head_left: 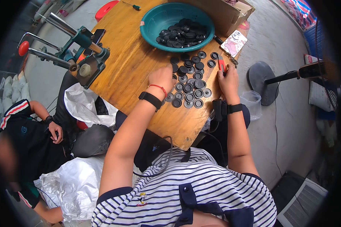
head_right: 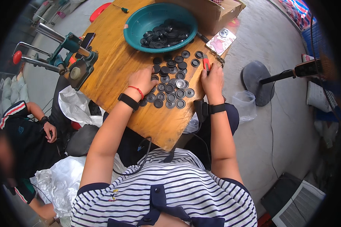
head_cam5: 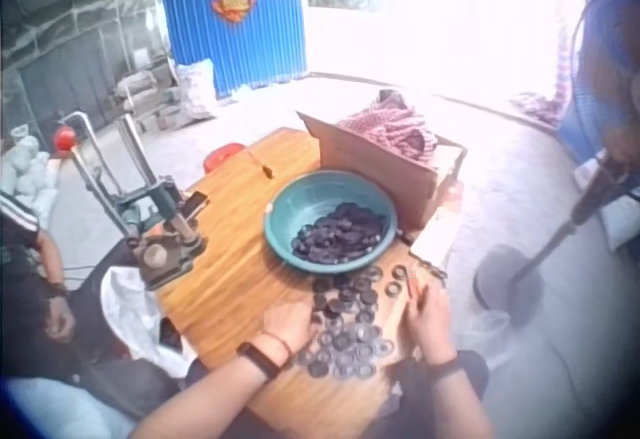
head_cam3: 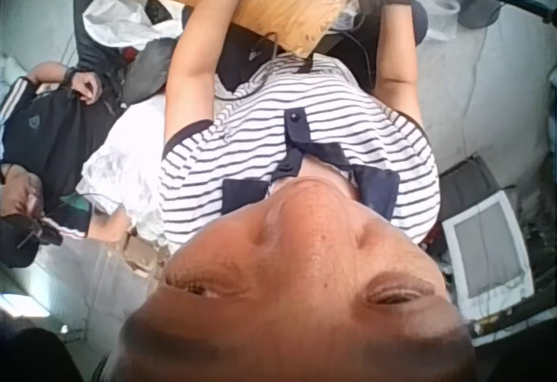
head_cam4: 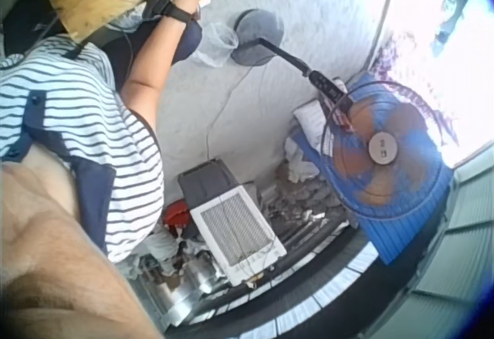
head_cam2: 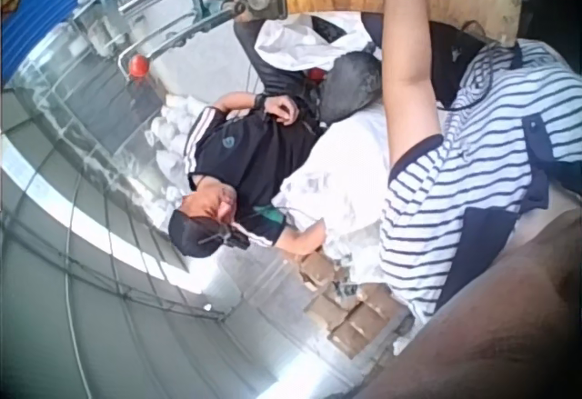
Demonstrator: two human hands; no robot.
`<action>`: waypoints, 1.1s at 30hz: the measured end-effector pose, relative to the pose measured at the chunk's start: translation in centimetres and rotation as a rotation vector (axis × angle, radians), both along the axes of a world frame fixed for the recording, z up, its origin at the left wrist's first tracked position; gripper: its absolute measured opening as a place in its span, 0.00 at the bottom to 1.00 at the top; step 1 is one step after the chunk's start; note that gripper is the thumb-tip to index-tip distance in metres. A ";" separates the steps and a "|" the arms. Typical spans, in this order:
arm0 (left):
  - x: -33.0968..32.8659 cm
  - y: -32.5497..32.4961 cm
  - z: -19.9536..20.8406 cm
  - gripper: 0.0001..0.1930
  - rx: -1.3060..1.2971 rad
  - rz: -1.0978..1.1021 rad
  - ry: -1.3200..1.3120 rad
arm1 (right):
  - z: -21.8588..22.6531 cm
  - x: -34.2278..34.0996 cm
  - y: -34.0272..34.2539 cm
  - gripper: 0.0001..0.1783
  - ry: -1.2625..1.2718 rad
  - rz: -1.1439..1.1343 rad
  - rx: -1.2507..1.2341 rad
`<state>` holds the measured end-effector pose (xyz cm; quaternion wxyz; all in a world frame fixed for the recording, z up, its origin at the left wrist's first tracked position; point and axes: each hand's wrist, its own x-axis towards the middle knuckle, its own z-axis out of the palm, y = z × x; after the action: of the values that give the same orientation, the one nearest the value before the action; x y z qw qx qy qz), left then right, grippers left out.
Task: Trimming plastic disks with a utility knife and assembling them with metal bearings and a hammer.
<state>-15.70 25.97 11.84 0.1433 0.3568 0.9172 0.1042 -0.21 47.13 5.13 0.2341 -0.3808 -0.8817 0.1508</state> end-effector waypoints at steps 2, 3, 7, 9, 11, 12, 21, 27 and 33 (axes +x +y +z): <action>0.2 -0.8 -0.8 0.15 0.250 -0.058 0.072 | 0.0 0.4 0.2 0.23 -0.024 0.019 -0.028; 0.2 -1.3 -0.6 0.14 0.322 -0.082 0.081 | 0.3 0.9 0.1 0.23 -0.018 0.027 -0.030; 3.8 -4.9 3.6 0.09 0.892 0.288 -0.931 | 6.6 4.6 -5.9 0.14 0.584 0.231 -0.923; 7.6 -7.9 5.9 0.09 0.996 0.427 -1.158 | 10.1 7.5 -10.9 0.16 0.568 0.419 -1.164; 10.0 -10.4 6.2 0.11 0.932 0.455 -1.386 | 10.0 10.4 -14.0 0.21 0.395 0.580 -1.082; 10.9 -10.9 5.8 0.11 0.909 0.464 -1.400 | 9.0 10.9 -15.1 0.21 0.437 0.739 -0.810; 17.3 -11.6 6.6 0.11 0.905 0.397 -1.222 | 8.4 13.3 -18.8 0.25 0.421 0.876 -0.200; 18.6 -12.1 7.5 0.11 0.878 0.327 -1.198 | 8.2 14.0 -19.5 0.24 0.476 0.810 -0.209; 19.0 -12.2 8.2 0.12 0.873 0.346 -1.326 | 8.6 14.5 -19.4 0.21 0.470 0.807 -0.236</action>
<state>3.27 13.76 20.06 0.4865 0.0980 0.5604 0.6631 14.27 27.71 13.78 0.3050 0.0121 -0.8592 0.4106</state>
